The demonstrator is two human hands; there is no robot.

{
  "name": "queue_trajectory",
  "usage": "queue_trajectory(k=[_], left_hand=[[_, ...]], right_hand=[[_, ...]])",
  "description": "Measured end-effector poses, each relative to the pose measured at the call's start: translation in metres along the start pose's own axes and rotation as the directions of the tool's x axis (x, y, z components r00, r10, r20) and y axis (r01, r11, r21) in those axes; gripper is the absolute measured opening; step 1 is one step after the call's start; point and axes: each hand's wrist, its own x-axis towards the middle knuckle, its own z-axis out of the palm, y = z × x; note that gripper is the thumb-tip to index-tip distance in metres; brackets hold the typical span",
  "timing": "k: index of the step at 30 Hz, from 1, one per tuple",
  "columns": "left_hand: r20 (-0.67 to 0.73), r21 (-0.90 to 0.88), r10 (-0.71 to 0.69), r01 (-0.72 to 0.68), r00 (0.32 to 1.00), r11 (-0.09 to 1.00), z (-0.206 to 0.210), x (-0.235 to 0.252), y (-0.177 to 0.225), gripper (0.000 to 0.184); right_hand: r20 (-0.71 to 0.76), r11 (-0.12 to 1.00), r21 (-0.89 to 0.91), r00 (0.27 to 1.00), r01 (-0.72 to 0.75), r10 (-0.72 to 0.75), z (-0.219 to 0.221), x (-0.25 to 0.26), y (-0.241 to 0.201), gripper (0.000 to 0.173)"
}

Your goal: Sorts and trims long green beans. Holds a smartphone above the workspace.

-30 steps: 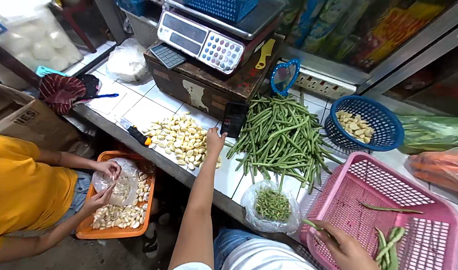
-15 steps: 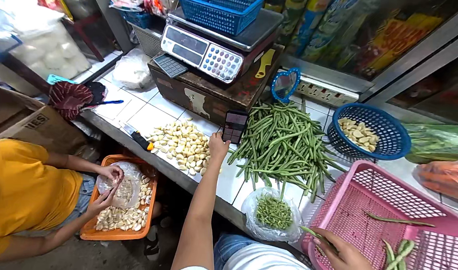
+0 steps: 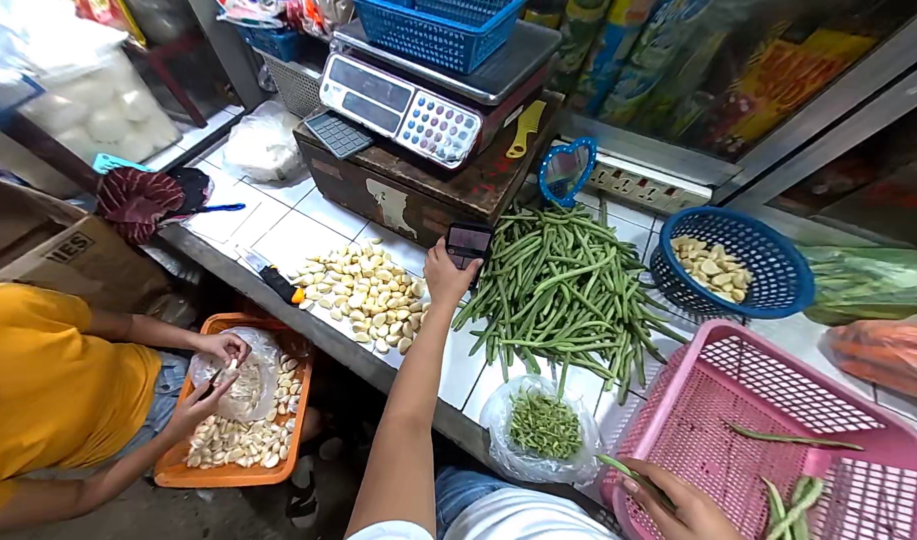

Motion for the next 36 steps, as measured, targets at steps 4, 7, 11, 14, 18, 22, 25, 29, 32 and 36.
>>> queue_trajectory(k=[4, 7, 11, 14, 18, 22, 25, 29, 32, 36], left_hand=[[-0.039, 0.050, -0.033, 0.035, 0.999, 0.998, 0.004, 0.001, 0.008, 0.094], [-0.063, 0.070, -0.062, 0.066, 0.996, 0.995, 0.005, 0.001, 0.013, 0.092], [-0.079, 0.011, -0.081, 0.082, 0.994, 0.997, 0.004, 0.001, 0.012, 0.090], [-0.031, -0.097, -0.057, 0.053, 0.998, 0.994, 0.003, 0.001, -0.010, 0.090], [0.180, 0.009, -0.100, 0.100, 0.979, 0.995, -0.007, 0.000, -0.040, 0.070], [0.282, 0.063, -0.125, 0.112, 0.951, 0.992, -0.014, -0.002, -0.045, 0.055], [0.280, 0.038, -0.125, 0.119, 0.952, 0.992, -0.015, 0.000, -0.045, 0.050], [0.261, 0.005, -0.131, 0.135, 0.956, 0.991, -0.014, 0.001, -0.043, 0.047], [0.236, 0.017, -0.148, 0.149, 0.960, 0.989, -0.013, 0.002, -0.040, 0.043], [0.243, 0.035, -0.155, 0.151, 0.957, 0.988, -0.010, 0.003, -0.041, 0.044]], right_hand=[[-0.014, 1.000, 0.003, 1.000, -0.007, 0.007, 0.000, -0.002, -0.001, 0.029], [-0.007, 0.999, 0.009, 0.999, -0.035, 0.035, 0.000, -0.004, -0.001, 0.029], [0.013, 0.998, 0.021, 0.998, -0.059, 0.058, 0.000, -0.005, 0.000, 0.030], [0.000, 0.998, 0.025, 0.998, -0.061, 0.061, -0.001, -0.005, -0.001, 0.029], [-0.006, 1.000, 0.017, 1.000, -0.020, 0.020, 0.001, -0.003, 0.006, 0.028], [0.030, 1.000, -0.013, 1.000, 0.001, 0.000, 0.003, 0.000, 0.004, 0.028], [0.053, 0.998, -0.053, 0.999, 0.017, -0.014, 0.000, 0.001, 0.000, 0.028], [0.062, 0.996, -0.084, 0.998, 0.021, -0.015, -0.005, 0.004, -0.003, 0.028], [0.079, 0.994, -0.110, 0.997, 0.012, -0.003, -0.007, 0.006, -0.004, 0.028], [0.084, 0.992, -0.123, 0.996, 0.024, -0.014, -0.005, 0.007, -0.007, 0.028]])
